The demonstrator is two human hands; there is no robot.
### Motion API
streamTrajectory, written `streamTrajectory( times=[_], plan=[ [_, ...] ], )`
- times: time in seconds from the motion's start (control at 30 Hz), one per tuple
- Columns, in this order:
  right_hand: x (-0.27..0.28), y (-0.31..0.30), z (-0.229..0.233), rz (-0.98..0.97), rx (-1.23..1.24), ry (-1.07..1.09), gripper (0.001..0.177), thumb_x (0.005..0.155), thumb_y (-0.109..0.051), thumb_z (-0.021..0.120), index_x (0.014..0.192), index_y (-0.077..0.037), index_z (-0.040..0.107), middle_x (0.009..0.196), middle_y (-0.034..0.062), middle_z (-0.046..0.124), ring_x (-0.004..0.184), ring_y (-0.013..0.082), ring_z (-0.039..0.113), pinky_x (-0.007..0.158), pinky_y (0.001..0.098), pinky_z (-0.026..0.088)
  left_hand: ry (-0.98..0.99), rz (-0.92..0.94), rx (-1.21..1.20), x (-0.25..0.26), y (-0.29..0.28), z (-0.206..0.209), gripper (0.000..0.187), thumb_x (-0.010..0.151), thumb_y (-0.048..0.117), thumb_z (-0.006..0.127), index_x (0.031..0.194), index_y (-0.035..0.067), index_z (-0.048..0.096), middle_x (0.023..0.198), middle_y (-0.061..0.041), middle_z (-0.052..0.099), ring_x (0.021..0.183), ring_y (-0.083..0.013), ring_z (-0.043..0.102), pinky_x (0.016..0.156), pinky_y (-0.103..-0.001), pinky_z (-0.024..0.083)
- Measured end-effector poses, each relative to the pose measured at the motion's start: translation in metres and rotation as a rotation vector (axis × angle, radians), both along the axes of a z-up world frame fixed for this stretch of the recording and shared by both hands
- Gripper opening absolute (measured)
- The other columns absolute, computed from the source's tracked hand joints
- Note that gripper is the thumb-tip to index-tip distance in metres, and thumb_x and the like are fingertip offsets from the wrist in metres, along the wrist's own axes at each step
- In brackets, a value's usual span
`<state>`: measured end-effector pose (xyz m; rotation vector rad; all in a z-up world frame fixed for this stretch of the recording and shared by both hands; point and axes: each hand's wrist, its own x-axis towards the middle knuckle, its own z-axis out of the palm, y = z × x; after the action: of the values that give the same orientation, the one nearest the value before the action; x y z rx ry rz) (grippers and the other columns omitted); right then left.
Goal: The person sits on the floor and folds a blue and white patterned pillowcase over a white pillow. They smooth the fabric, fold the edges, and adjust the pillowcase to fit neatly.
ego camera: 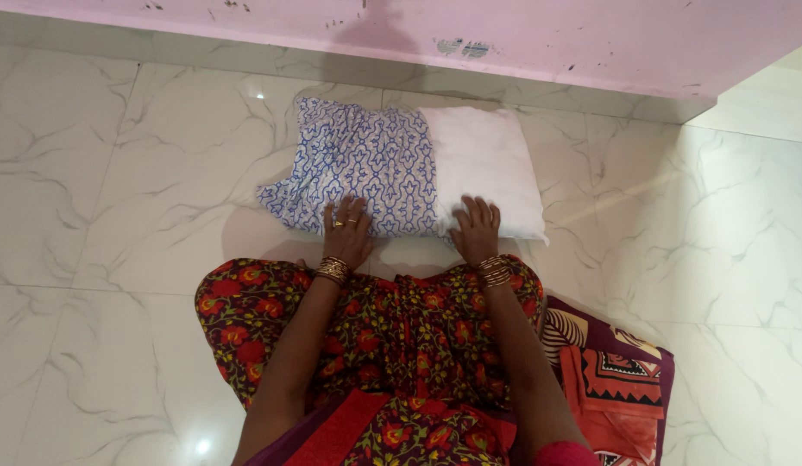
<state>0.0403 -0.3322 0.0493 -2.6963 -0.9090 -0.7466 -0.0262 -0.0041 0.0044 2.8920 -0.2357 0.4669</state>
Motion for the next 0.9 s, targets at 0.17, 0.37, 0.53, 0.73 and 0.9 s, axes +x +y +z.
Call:
streamTrajectory(
  times=[0.17, 0.37, 0.53, 0.73, 0.9],
  plan=[
    [0.008, -0.003, -0.024, -0.057, 0.023, -0.102, 0.016, 0.090, -0.007, 0.073, 0.104, -0.009, 0.066, 0.131, 0.0090, 0.065, 0.134, 0.0308, 0.054, 0.118, 0.0547, 0.030, -0.023, 0.129, 0.195, -0.002, 0.011, -0.009, 0.018, 0.095, 0.020, 0.067, 0.110, 0.013, 0.070, 0.164, -0.005, 0.038, 0.155, -0.0331, 0.022, 0.125, -0.062, 0.006],
    [0.012, -0.014, -0.026, -0.228, 0.044, -0.171, 0.016, 0.088, -0.012, 0.074, 0.102, -0.009, 0.069, 0.117, 0.0080, 0.069, 0.125, 0.0290, 0.057, 0.111, 0.0585, 0.031, 0.067, 0.228, 0.279, 0.004, 0.019, -0.016, 0.034, 0.089, 0.018, 0.063, 0.122, 0.010, 0.069, 0.165, -0.008, 0.034, 0.155, -0.0330, 0.015, 0.122, -0.063, 0.003],
    [0.029, -0.047, -0.031, -0.574, 0.187, -0.048, 0.011, 0.087, -0.005, 0.073, 0.097, -0.010, 0.070, 0.106, 0.0107, 0.073, 0.105, 0.0265, 0.066, 0.109, 0.0572, 0.035, 0.210, 0.621, 0.270, 0.004, 0.095, -0.023, 0.050, 0.092, 0.032, 0.057, 0.134, 0.007, 0.065, 0.154, -0.011, 0.047, 0.144, -0.0332, 0.037, 0.119, -0.062, 0.017],
    [0.024, -0.082, -0.031, -0.470, 0.528, 0.014, 0.010, 0.088, -0.002, 0.072, 0.095, -0.002, 0.065, 0.096, 0.0167, 0.068, 0.090, 0.0334, 0.065, 0.083, 0.0453, 0.052, 0.817, 0.619, -0.280, 0.009, 0.078, -0.018, 0.077, 0.110, 0.060, 0.022, 0.119, 0.006, 0.076, 0.123, -0.020, 0.075, 0.112, -0.0371, 0.072, 0.101, -0.054, 0.052],
    [0.020, -0.074, -0.043, -0.411, 0.528, 0.033, 0.010, 0.090, -0.004, 0.070, 0.096, -0.001, 0.062, 0.097, 0.0161, 0.064, 0.088, 0.0334, 0.062, 0.078, 0.0454, 0.053, 0.906, 0.363, -0.414, 0.012, 0.012, -0.063, 0.069, 0.103, 0.054, 0.027, 0.115, 0.005, 0.075, 0.120, -0.022, 0.072, 0.107, -0.0413, 0.069, 0.094, -0.053, 0.054]
  ],
)
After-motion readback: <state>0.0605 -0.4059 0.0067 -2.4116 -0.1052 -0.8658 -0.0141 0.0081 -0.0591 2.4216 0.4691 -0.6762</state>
